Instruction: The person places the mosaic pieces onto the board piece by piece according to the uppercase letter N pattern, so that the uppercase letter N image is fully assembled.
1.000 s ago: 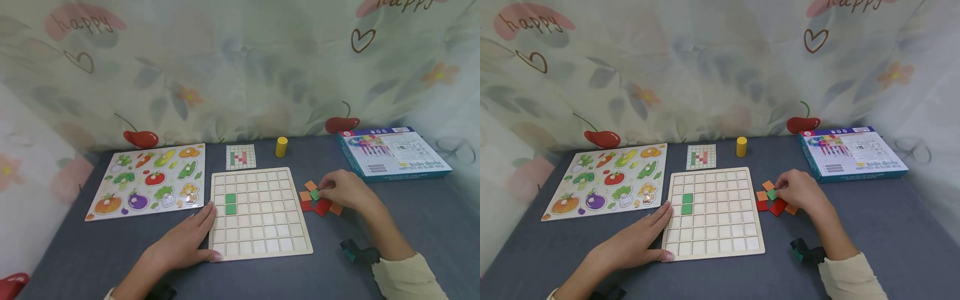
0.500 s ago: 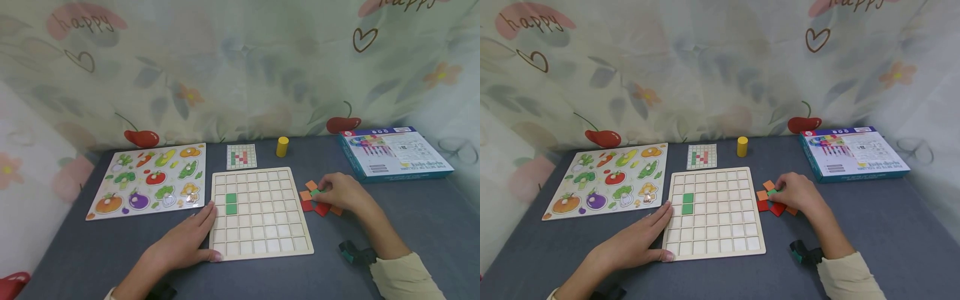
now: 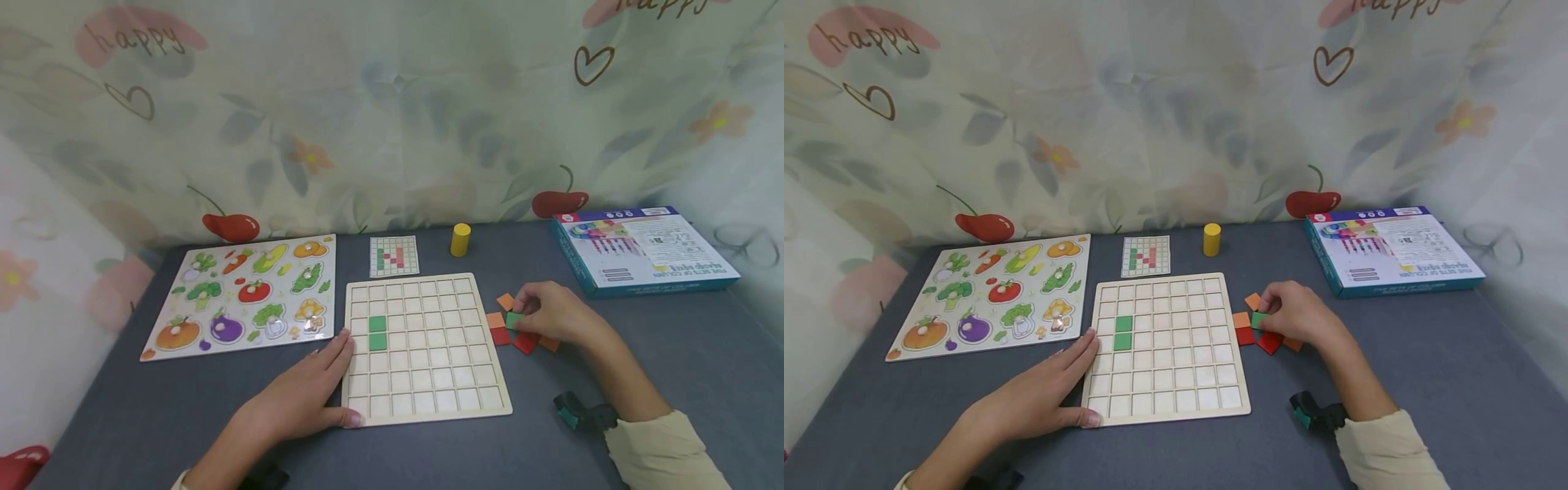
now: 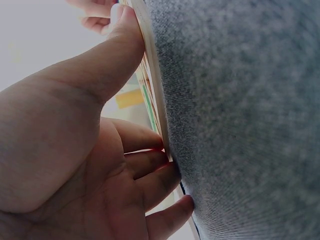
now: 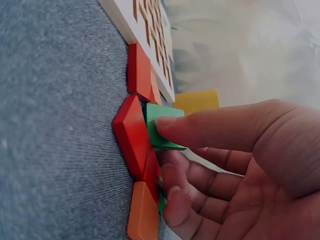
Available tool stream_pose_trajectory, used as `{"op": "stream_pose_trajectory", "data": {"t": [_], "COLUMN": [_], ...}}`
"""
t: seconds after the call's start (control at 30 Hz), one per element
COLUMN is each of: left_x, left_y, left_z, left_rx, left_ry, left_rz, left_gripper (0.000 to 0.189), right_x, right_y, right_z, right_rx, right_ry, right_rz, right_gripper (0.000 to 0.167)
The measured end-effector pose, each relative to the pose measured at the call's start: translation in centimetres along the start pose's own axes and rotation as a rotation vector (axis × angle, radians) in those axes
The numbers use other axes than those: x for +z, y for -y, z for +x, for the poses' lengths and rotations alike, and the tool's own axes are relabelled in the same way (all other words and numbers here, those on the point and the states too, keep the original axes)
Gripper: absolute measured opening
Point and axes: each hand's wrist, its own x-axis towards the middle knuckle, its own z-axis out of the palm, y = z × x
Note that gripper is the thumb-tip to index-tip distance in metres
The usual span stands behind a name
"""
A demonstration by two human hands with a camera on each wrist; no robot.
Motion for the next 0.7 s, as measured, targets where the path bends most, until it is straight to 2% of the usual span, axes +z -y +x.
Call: {"op": "stream_pose_trajectory", "data": {"t": [0.2,0.7], "left_x": [-0.03,0.08], "left_y": [-0.08,0.03], "left_z": [-0.04,0.05], "left_rx": [-0.005,-0.019], "left_ry": [0.002,0.007], "left_rz": [-0.001,0.002], "left_gripper": [0.109,0.109], "right_x": [-0.22,-0.78], "right_y": [0.01,0.56], "right_z": [-0.06,-0.44], "right_rx": [-0.028,0.007], "right_ry": [-0.004,0.004], "right_rz": [0.025,0.120], "right_gripper": [0.010,0.014]}}
